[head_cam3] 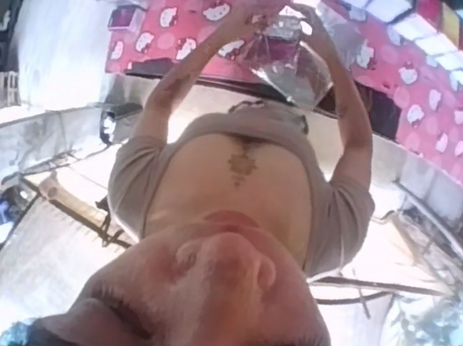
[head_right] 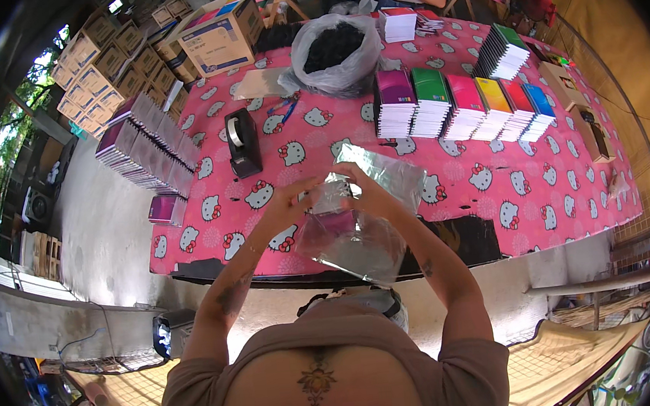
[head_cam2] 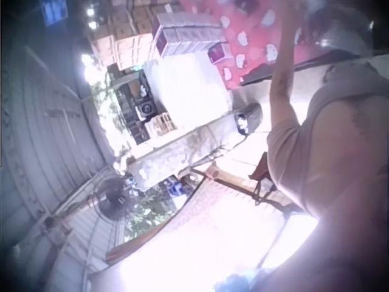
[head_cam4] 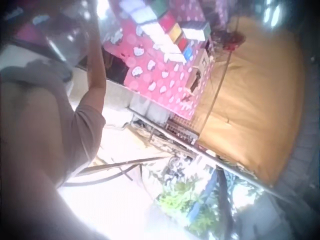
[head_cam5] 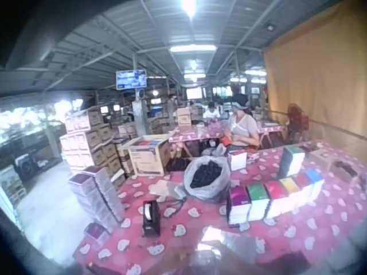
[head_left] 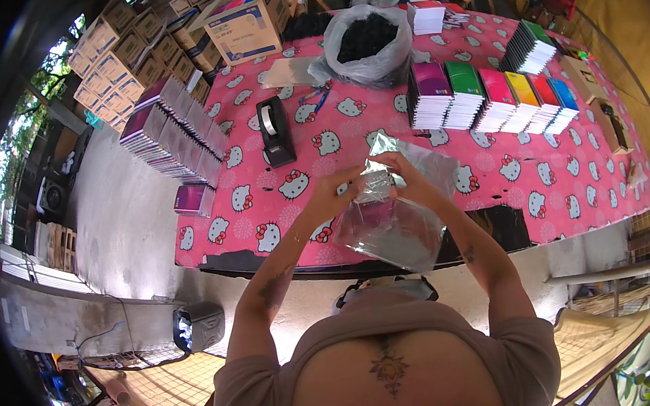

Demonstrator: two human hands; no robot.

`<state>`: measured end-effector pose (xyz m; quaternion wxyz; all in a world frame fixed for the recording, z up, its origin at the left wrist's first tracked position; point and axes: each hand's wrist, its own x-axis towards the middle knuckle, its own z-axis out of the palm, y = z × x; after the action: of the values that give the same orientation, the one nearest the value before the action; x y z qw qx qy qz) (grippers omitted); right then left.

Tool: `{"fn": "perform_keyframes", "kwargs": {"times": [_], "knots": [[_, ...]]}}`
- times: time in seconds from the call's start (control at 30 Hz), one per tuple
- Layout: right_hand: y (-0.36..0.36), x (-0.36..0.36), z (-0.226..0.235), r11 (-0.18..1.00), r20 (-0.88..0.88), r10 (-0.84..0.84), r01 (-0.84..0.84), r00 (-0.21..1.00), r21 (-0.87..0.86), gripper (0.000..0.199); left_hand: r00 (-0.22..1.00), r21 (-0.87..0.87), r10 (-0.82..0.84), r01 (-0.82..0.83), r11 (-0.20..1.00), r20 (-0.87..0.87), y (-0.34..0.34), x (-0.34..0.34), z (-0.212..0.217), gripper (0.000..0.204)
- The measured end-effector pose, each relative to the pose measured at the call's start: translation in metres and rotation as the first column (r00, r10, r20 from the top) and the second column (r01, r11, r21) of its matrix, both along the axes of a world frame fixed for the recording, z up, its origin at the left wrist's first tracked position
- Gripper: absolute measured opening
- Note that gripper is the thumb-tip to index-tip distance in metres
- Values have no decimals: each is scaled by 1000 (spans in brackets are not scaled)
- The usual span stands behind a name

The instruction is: The person picks up notebooks from a table and places them one at a time into silver plastic packaging, then seals each package using adhesive tape from a dispenser.

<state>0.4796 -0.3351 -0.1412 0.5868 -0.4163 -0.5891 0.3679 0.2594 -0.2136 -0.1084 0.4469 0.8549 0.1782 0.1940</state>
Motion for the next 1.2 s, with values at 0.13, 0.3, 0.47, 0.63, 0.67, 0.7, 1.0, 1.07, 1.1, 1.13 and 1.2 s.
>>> {"fn": "perform_keyframes", "kwargs": {"times": [0.13,0.3,0.47,0.63,0.67,0.7,1.0,1.07,1.1,1.13,1.2], "knots": [[-31,-15,58,994,635,-92,35,767,102,61,999,634,-38,25,773,7,-30,-18,19,45],[-30,-13,32,960,646,-263,127,716,250,32,997,483,-45,69,873,-61,-30,-11,12,39],[-30,-36,34,937,370,-346,334,862,100,32,996,138,58,-47,989,-73,-24,13,37,19],[-26,-44,50,926,529,-370,349,764,145,46,976,341,211,-179,923,-58,-25,21,33,19],[-25,-42,52,915,546,-394,369,739,160,47,965,406,252,-202,891,-72,-25,24,30,21],[-21,-38,55,905,563,-416,389,714,175,48,956,472,284,-216,854,-77,-26,28,27,21],[-10,-23,7,943,-8,-261,253,965,-214,36,995,-535,57,-92,840,-81,24,31,-19,47],[-18,-13,5,917,24,-315,311,949,-249,36,996,-544,73,-35,838,48,37,42,-20,44],[-12,-22,11,922,29,-295,292,955,-252,35,901,-333,403,-335,882,160,72,23,-39,39],[-3,-38,18,941,15,-259,256,966,-224,35,687,-134,647,-645,753,331,113,-13,-56,34],[-5,-40,17,939,7,-281,276,960,-204,35,309,83,879,-950,300,364,159,-61,-55,28]]}}
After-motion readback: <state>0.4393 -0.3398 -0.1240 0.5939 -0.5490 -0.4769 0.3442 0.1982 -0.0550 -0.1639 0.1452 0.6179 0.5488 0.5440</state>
